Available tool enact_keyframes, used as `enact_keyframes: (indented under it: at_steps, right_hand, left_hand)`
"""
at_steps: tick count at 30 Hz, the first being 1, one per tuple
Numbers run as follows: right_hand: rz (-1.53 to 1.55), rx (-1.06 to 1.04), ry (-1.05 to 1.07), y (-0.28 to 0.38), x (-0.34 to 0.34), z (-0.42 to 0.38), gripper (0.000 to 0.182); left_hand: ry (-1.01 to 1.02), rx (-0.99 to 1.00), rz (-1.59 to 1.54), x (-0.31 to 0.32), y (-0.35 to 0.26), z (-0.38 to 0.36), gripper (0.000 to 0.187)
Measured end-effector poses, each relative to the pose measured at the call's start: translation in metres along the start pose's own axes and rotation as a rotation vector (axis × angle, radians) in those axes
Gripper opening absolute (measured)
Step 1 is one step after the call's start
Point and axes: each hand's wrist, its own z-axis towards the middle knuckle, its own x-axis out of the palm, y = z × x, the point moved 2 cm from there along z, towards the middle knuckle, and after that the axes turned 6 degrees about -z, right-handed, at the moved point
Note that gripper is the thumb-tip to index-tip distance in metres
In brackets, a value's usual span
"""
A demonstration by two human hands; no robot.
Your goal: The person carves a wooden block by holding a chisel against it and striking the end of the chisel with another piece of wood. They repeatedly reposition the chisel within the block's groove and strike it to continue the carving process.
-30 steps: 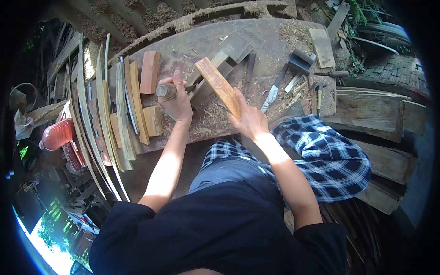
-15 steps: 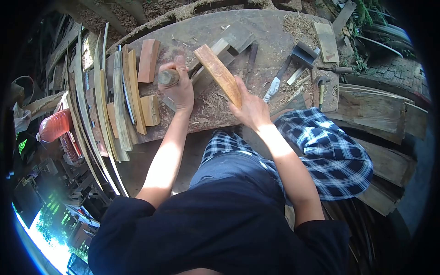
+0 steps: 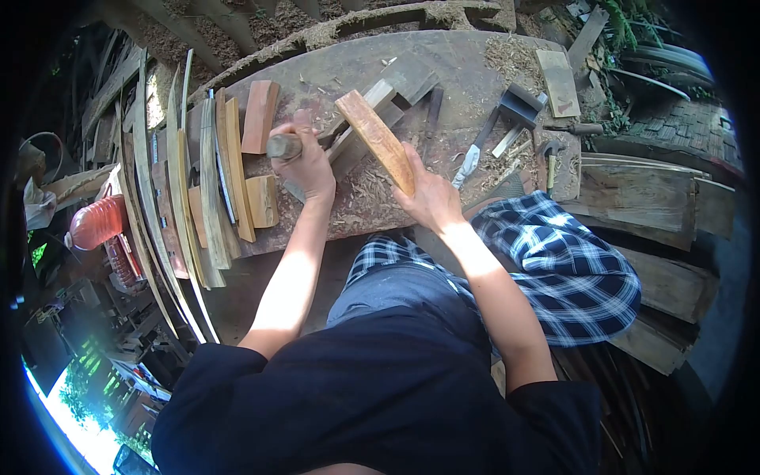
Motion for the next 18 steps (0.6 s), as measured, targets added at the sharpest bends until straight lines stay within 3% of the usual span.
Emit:
enact_keyframes:
  at_steps: [2, 10, 16, 18]
  right_hand:
    - [-0.007, 0.018, 0.003, -0.001, -0.002, -0.003, 0.09]
    - [0.05, 0.05, 0.062, 0.0, -0.001, -0.005, 0.087]
    - [0.041, 0.052, 0.055, -0.001, -0.002, -0.008, 0.087]
    - [0.041, 0.046, 0.034, -0.004, 0.001, -0.007, 0.088]
  left_hand:
    - [-0.089, -0.145, -0.149, -0.003, -0.008, 0.001, 0.026]
    - [-0.155, -0.182, -0.126, -0.009, -0.003, 0.01, 0.03]
    - [-0.007, -0.066, 0.061, -0.002, 0.006, -0.002, 0.029]
    - [0.15, 0.116, 0.092, 0.007, 0.002, -0.008, 0.026]
